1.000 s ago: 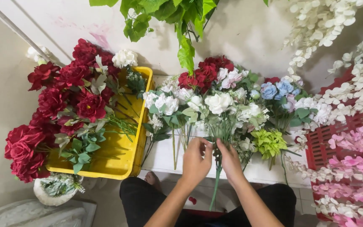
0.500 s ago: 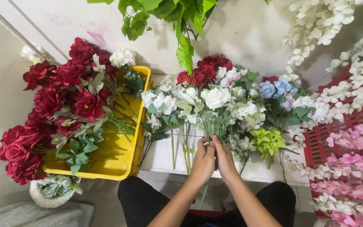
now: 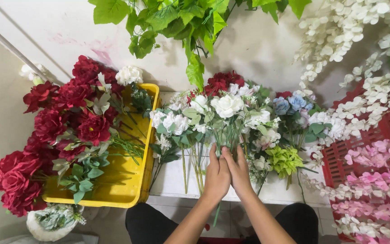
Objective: Arranging artificial flowers by picking up individual stems and grouping them together into a bouquet.
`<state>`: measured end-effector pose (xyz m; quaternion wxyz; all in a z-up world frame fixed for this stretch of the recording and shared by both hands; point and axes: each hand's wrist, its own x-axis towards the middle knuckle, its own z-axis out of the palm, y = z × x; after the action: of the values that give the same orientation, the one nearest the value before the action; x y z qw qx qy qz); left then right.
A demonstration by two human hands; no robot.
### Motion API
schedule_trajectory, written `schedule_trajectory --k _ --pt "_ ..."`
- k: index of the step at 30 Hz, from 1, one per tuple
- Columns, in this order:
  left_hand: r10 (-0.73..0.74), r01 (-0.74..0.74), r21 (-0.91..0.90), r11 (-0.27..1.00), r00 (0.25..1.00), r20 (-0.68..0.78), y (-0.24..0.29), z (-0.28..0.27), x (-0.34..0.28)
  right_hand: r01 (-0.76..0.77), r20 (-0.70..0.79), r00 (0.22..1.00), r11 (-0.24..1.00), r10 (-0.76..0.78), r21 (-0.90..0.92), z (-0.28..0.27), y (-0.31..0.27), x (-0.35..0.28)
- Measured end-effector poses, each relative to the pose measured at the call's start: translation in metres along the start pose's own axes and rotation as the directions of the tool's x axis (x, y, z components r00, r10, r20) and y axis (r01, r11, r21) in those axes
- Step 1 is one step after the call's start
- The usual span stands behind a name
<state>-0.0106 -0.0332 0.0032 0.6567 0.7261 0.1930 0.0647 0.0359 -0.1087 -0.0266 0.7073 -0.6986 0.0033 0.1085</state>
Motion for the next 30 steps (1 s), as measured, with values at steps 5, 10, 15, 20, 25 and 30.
schedule_trajectory --k 5,10,15,20,25,30 --pt "0.037 -0.038 0.002 0.999 0.998 0.048 0.011 -0.007 0.008 -0.039 -0.034 0.999 0.981 0.033 -0.188 0.003 0.014 0.019" --pt "0.001 -0.004 0.056 0.998 0.999 0.048 0.010 -0.008 0.015 -0.030 -0.012 1.000 0.986 0.028 -0.161 0.009 0.010 0.020" --pt "-0.008 0.004 0.090 0.996 0.999 0.036 0.016 -0.009 0.016 -0.043 -0.001 0.999 0.986 0.044 -0.161 0.010 0.007 0.021" --pt "-0.001 0.002 0.226 0.974 1.000 -0.005 0.023 -0.012 0.016 -0.025 -0.038 0.999 0.999 0.023 -0.042 0.007 0.016 0.027" --pt "0.142 -0.112 0.228 0.967 0.982 -0.121 -0.003 -0.001 0.035 -0.106 -0.155 0.985 0.981 0.081 -0.159 0.003 0.058 0.044" --pt "0.184 -0.165 0.231 0.959 0.981 -0.062 0.003 0.010 0.027 -0.093 -0.081 0.992 0.996 0.092 -0.007 0.003 0.041 0.042"
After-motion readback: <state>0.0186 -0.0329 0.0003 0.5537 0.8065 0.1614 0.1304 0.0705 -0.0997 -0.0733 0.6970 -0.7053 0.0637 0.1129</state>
